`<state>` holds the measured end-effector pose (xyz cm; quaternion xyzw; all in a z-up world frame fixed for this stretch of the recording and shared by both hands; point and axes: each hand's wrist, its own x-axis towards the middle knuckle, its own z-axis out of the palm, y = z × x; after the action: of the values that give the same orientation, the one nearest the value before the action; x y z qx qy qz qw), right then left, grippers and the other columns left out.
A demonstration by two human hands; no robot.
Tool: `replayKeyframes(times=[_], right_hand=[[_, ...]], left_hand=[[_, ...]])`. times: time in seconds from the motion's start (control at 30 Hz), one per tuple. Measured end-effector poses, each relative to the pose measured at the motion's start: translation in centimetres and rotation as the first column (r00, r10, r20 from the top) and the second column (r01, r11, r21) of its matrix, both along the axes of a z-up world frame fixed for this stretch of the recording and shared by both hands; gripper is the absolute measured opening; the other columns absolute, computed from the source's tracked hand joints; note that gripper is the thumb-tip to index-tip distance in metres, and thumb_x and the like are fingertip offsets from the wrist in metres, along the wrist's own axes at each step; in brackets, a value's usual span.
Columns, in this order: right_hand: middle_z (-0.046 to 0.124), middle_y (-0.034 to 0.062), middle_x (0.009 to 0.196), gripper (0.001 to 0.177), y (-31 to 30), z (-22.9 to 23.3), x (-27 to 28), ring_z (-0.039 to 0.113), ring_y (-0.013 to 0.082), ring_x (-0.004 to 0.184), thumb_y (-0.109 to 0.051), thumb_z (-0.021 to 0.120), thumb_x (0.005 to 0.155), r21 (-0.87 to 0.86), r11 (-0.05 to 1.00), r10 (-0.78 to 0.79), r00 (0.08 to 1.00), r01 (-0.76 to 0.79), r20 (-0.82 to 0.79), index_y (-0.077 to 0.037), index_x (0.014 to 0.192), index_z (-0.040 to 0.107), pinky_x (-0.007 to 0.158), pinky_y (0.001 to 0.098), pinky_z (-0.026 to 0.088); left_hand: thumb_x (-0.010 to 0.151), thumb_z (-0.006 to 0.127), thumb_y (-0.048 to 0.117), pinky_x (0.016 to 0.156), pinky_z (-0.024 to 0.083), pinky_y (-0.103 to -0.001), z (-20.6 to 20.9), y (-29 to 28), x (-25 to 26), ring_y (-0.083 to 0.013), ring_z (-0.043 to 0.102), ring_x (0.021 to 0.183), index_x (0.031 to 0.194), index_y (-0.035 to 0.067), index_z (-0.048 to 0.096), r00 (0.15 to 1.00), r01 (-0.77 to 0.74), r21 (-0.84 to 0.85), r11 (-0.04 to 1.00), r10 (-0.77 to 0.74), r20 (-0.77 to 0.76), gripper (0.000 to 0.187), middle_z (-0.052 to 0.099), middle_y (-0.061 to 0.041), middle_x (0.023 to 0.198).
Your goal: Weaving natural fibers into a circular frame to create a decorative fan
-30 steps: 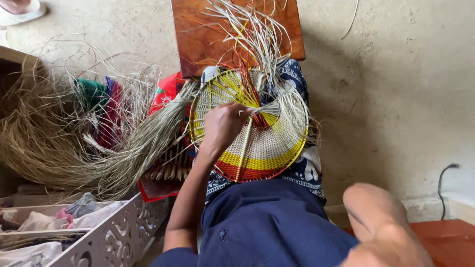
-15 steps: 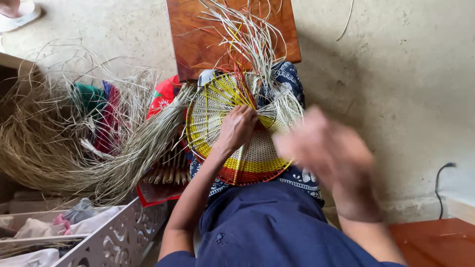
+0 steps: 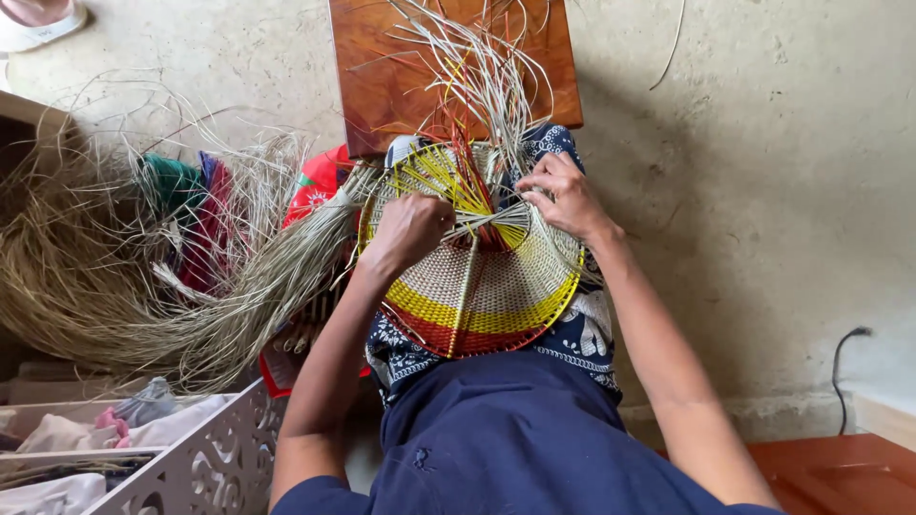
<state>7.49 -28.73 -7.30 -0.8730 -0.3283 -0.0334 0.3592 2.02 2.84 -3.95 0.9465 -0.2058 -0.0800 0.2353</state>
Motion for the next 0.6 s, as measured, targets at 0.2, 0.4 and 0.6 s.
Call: replayKeyframes(times=[0.2, 0.4, 0.6], right_hand=[[0.06, 0.0059, 0.092, 0.011, 0.4, 1.0, 0.1, 0.057, 0.0316, 0.089, -0.013, 0.084, 0.081, -0.047, 0.997, 0.057, 0.998, -0.057, -0.003, -0.015, 0.085, 0.074, 0.083, 0.045, 0.05], [0.061, 0.0044, 0.094, 0.011, 1.4, 2.0, -0.5, 0.056, 0.0307, 0.091, -0.014, 0.082, 0.085, -0.073, 0.994, 0.08, 0.997, -0.079, 0.015, -0.017, 0.089, 0.072, 0.085, 0.0434, 0.051], [0.062, 0.001, 0.088, 0.008, 1.6, 2.5, -1.1, 0.057, 0.0269, 0.088, -0.012, 0.077, 0.092, 0.048, 0.998, 0.05, 0.999, -0.051, 0.017, -0.018, 0.091, 0.072, 0.084, 0.0377, 0.051]], left_hand=[[0.091, 0.067, 0.026, 0.074, 0.059, -0.048, 2.4, 0.4, -0.3, -0.0355, 0.074, 0.08, 0.084, 0.021, 0.073, 0.984, -0.01, 0.033, 0.999, 0.016, -0.178, 0.011, 0.073, -0.006, 0.079], [0.09, 0.07, 0.026, 0.077, 0.059, -0.051, 4.9, 2.3, 0.6, -0.0382, 0.075, 0.084, 0.09, 0.021, 0.076, 0.977, -0.055, 0.061, 0.997, 0.066, -0.203, 0.008, 0.075, -0.008, 0.083], [0.086, 0.067, 0.015, 0.061, 0.059, -0.046, -1.3, 6.2, 3.4, -0.0305, 0.073, 0.069, 0.077, 0.019, 0.073, 0.959, -0.283, 0.337, 0.898, 0.259, 0.115, 0.011, 0.069, -0.005, 0.07]])
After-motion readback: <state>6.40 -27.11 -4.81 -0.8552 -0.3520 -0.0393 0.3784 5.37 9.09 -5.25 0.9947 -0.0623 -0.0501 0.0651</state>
